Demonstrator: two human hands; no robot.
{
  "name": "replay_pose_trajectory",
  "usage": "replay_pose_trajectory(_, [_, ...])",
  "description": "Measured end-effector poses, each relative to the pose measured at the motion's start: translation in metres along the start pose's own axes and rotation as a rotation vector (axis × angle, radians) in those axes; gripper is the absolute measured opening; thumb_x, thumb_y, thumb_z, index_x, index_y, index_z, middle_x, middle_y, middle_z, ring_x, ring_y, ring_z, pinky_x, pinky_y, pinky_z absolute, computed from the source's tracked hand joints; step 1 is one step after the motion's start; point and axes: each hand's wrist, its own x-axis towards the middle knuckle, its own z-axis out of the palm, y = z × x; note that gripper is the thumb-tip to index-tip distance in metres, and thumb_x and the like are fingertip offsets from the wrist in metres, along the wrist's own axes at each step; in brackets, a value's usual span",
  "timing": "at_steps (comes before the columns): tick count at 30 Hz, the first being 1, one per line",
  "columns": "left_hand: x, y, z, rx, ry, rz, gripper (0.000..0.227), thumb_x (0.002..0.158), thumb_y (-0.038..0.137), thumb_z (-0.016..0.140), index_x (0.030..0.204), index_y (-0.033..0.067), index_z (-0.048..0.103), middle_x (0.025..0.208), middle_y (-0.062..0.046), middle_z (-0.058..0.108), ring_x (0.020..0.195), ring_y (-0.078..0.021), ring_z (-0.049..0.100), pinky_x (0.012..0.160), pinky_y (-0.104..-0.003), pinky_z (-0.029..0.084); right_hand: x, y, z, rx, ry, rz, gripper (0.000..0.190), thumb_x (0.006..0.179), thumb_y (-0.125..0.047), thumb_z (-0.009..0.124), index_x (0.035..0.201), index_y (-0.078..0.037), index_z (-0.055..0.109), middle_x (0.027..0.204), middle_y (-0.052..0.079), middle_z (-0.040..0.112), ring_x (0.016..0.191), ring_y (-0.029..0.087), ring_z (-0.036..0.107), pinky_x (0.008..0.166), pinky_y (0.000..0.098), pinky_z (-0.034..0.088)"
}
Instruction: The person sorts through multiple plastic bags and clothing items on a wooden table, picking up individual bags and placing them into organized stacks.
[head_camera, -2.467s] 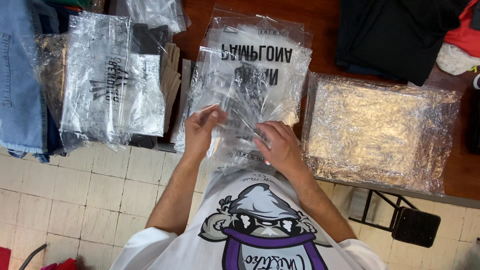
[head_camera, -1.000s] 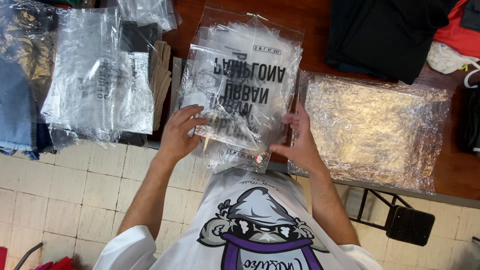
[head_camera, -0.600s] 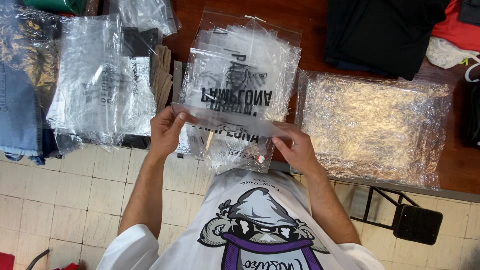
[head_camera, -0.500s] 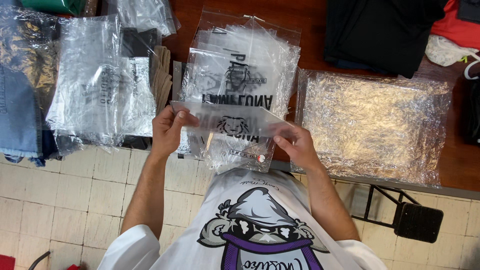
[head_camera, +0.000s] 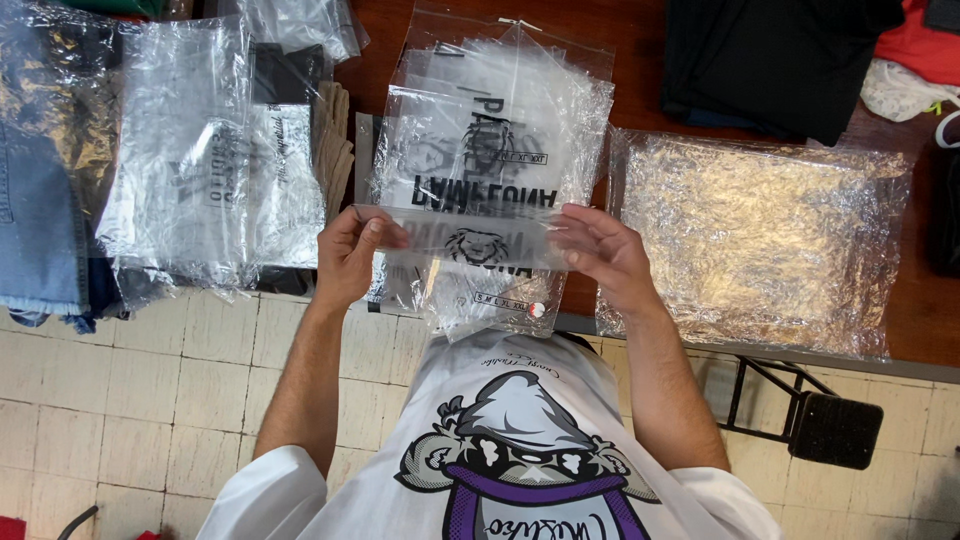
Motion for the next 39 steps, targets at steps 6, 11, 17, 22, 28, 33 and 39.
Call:
replay_pose_trajectory(6, [0.006, -0.020, -0.016, 0.004, 0.071, -0.084, 0.020, 0.130, 0.014, 0.063, 0.130, -0.0015, 0.075, 0.102, -0.023, 0.088, 0.090, -0.0303, 0.090, 0.086, -0.046, 0.077, -0.017, -0.001, 0.002, -0.440, 0.313, 0.041, 0.027, 0.093, -0.008, 0.109, 0.113, -0.005, 0.092, 0.095, 0.008, 0.089, 0.089, 0.012, 0.080, 0.087, 0.0279, 0.064])
replay_pose_trajectory(11, [0.009, -0.019, -0.005, 0.015, 0.061, -0.135, 0.019, 0.129, 0.018, 0.064, 0.130, 0.0020, 0.076, 0.097, -0.019, 0.087, 0.085, -0.0270, 0.089, 0.081, -0.043, 0.077, -0.016, 0.001, 0.007, -0.417, 0.255, -0.099, 0.017, 0.106, -0.014, 0.096, 0.106, -0.006, 0.081, 0.120, 0.018, 0.084, 0.106, 0.025, 0.081, 0.096, 0.0384, 0.063])
replay_pose_trajectory(17, [0.014, -0.043, 0.014, 0.081, 0.127, -0.190, 0.019, 0.130, 0.016, 0.064, 0.128, 0.0033, 0.078, 0.081, -0.016, 0.080, 0.064, -0.0250, 0.082, 0.060, -0.042, 0.073, -0.006, -0.021, 0.065, -0.328, 0.483, -0.100, 0.012, 0.127, -0.011, 0.068, 0.130, -0.006, 0.059, 0.101, 0.011, 0.070, 0.088, 0.020, 0.075, 0.083, 0.0345, 0.059])
replay_pose_trajectory(22, [0.018, -0.055, 0.012, -0.068, 0.171, -0.346, 0.023, 0.125, 0.024, 0.074, 0.137, 0.0051, 0.076, 0.093, -0.009, 0.077, 0.084, -0.0214, 0.085, 0.071, -0.043, 0.080, 0.052, 0.014, 0.039, -0.402, 0.631, 0.007, 0.009, 0.132, -0.011, 0.062, 0.138, -0.005, 0.061, 0.078, 0.009, 0.073, 0.052, 0.014, 0.067, 0.046, 0.0255, 0.051])
replay_pose_trajectory(28, [0.004, -0.065, 0.015, -0.033, 0.135, -0.594, 0.010, 0.124, 0.012, 0.064, 0.131, 0.0079, 0.070, 0.095, -0.006, 0.073, 0.079, -0.0244, 0.088, 0.072, -0.040, 0.081, 0.089, 0.031, 0.011, -0.324, 0.627, 0.103, 0.023, 0.126, -0.029, 0.075, 0.133, -0.008, 0.068, 0.073, 0.011, 0.073, 0.042, 0.016, 0.066, 0.035, 0.0301, 0.048])
replay_pose_trajectory(33, [0.006, -0.082, 0.018, -0.018, 0.303, -0.576, 0.017, 0.130, 0.020, 0.053, 0.132, 0.0078, 0.064, 0.087, -0.009, 0.070, 0.062, -0.0246, 0.082, 0.059, -0.040, 0.082, 0.077, 0.027, 0.008, -0.331, 0.269, 0.169, 0.027, 0.121, -0.014, 0.078, 0.147, -0.006, 0.080, 0.122, 0.016, 0.087, 0.096, 0.020, 0.076, 0.089, 0.0308, 0.062])
replay_pose_trajectory(39, [0.007, -0.117, 0.006, 0.314, 0.351, -0.356, 0.011, 0.124, 0.018, 0.070, 0.122, 0.0075, 0.070, 0.089, -0.013, 0.077, 0.064, -0.0263, 0.083, 0.049, -0.039, 0.073, 0.086, 0.057, 0.007, -0.652, 0.432, 0.167, 0.015, 0.122, -0.019, 0.079, 0.116, -0.007, 0.086, 0.094, 0.013, 0.084, 0.060, 0.019, 0.079, 0.054, 0.0323, 0.059])
